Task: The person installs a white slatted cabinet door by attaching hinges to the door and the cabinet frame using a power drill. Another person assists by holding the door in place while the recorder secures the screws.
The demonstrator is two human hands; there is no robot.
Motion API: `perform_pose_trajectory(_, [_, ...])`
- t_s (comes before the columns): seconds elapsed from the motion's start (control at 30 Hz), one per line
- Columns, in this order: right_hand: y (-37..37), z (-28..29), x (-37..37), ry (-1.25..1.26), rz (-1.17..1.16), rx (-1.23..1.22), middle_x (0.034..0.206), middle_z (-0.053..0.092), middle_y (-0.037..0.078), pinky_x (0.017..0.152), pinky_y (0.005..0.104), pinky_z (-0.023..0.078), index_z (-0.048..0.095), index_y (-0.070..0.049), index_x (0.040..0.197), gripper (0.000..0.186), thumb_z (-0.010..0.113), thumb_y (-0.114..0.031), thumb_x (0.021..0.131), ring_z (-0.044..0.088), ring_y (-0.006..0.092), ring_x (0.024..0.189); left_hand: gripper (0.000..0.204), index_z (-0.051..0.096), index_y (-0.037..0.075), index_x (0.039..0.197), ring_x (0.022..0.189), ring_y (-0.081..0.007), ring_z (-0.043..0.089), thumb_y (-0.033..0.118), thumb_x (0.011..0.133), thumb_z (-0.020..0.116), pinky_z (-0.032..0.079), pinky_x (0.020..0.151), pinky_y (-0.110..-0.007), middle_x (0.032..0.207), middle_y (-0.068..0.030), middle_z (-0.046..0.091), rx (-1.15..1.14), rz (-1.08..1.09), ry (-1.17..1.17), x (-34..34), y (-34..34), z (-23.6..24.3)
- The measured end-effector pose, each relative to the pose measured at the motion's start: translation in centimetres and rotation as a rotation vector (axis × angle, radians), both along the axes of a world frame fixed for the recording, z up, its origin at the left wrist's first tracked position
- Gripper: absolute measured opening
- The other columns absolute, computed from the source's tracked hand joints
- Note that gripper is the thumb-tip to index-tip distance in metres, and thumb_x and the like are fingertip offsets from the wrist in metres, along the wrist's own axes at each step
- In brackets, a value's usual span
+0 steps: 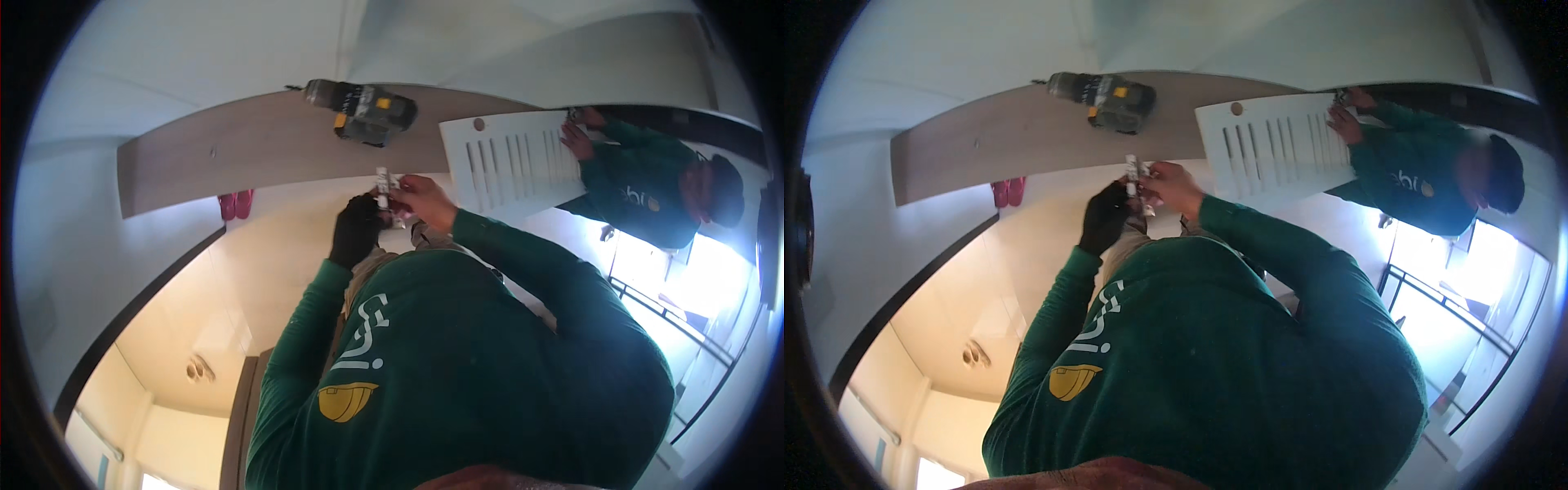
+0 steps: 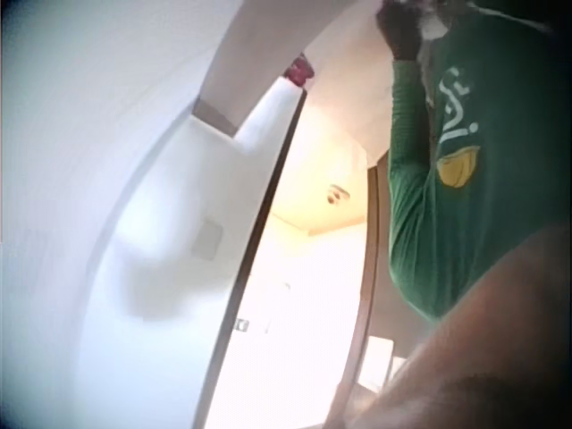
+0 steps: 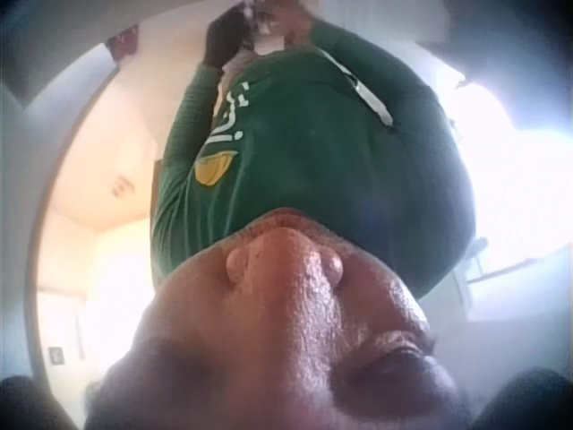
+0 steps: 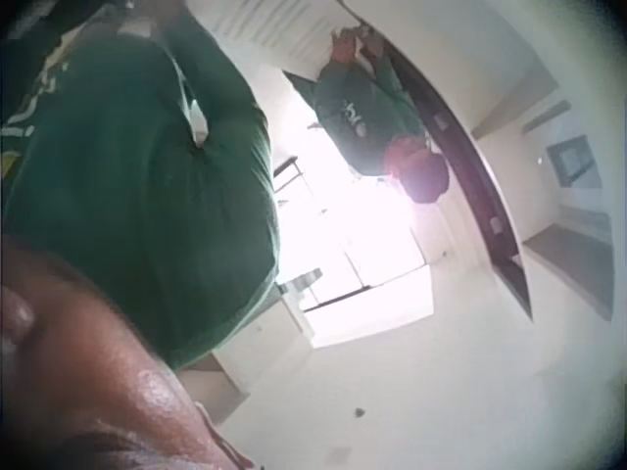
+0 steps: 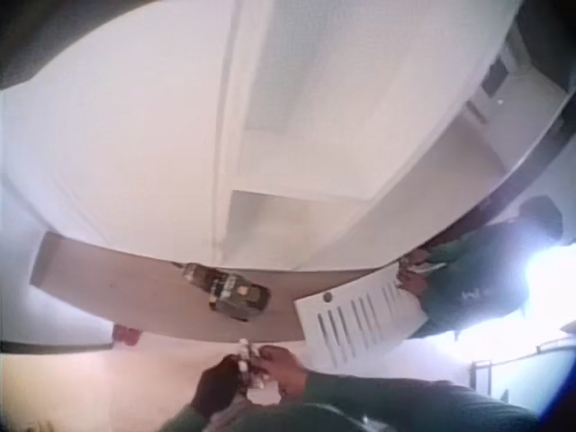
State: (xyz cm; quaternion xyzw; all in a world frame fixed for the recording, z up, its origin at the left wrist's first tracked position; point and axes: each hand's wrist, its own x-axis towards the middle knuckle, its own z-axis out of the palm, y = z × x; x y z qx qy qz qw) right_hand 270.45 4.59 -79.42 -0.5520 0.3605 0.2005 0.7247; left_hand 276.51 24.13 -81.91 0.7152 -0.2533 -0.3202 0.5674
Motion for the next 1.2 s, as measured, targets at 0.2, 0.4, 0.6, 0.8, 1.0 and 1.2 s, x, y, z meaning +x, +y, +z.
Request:
perform_pose_trajectory(0.2, [-12.9, 2.4, -3.7, -0.132, -0.098, -0.378, 0.081, 0.068, 0.007, 0.063, 0.0313, 0.051, 0.067, -0.003, 0.102, 0.018, 0.062, -0.020, 0.096, 0.065, 0.0140, 0.070, 0.063, 0.049, 0.001, 0.139, 0.103, -0.0303, 0.068, 0.023, 0.085, 0.072, 0.053, 0.091, -0.040, 0.112, -0.0139, 0.070, -0.123, -0.019, -0.195, -1.2, -15.4, 2.9])
perform_pose_trajectory(0.4, [-23.8, -0.7, 1.4, -0.315, 0.274, -1.231, 0.096, 0.070, 0.021, 0.079, 0.0468, 0.052, 0.070, -0.007, 0.114, 0.030, 0.061, -0.028, 0.095, 0.066, 0.0402, 0.089, 0.060, 0.056, 0.005, 0.133, 0.109, -0.0336, 0.065, 0.028, 0.081, 0.075, 0.051, 0.092, -0.044, 0.120, -0.0154, 0.067, 0.120, 0.061, -0.534, 2.2, -27.1, -1.2])
perform_pose_trajectory(0.6, [-26.8, -2.6, 2.3, -0.422, 0.406, -1.108, 0.104, 0.070, 0.019, 0.085, 0.0510, 0.053, 0.069, -0.019, 0.119, 0.028, 0.056, -0.030, 0.096, 0.065, 0.0412, 0.099, 0.059, 0.055, 0.009, 0.134, 0.107, -0.0342, 0.066, 0.024, 0.080, 0.076, 0.052, 0.091, -0.045, 0.108, -0.0133, 0.073, 0.116, 0.161, -0.385, 3.2, -28.3, -1.6])
perform_pose_trajectory(0.8, [-28.5, -4.3, 2.3, -0.449, 0.565, -0.989, 0.113, 0.068, 0.021, 0.090, 0.0505, 0.052, 0.062, -0.023, 0.133, 0.039, 0.056, -0.025, 0.094, 0.064, 0.0421, 0.104, 0.057, 0.057, 0.012, 0.132, 0.104, -0.0336, 0.069, 0.023, 0.080, 0.077, 0.053, 0.091, -0.044, 0.110, -0.0131, 0.073, 0.143, 0.310, -0.398, 1.2, -28.6, -2.7])
perform_pose_trajectory(1.0, [-29.3, -4.9, 1.5, -0.517, 0.626, -0.884, 0.107, 0.068, 0.021, 0.089, 0.0485, 0.052, 0.060, -0.019, 0.135, 0.043, 0.058, -0.022, 0.093, 0.064, 0.0409, 0.101, 0.054, 0.059, 0.010, 0.134, 0.105, -0.0249, 0.069, 0.015, 0.083, 0.076, 0.055, 0.090, -0.036, 0.114, -0.0123, 0.071, 0.157, 0.354, -0.261, -0.7, -28.7, -2.0])
perform_pose_trajectory(1.2, [-30.0, -4.6, 0.3, -0.448, 0.597, -0.962, 0.100, 0.070, 0.017, 0.083, 0.0459, 0.053, 0.065, -0.013, 0.123, 0.035, 0.065, -0.023, 0.090, 0.067, 0.0387, 0.093, 0.050, 0.063, 0.008, 0.128, 0.102, -0.0298, 0.067, 0.022, 0.082, 0.077, 0.052, 0.093, -0.041, 0.111, -0.0128, 0.071, 0.318, 0.336, -0.559, -2.0, -29.1, -3.0])
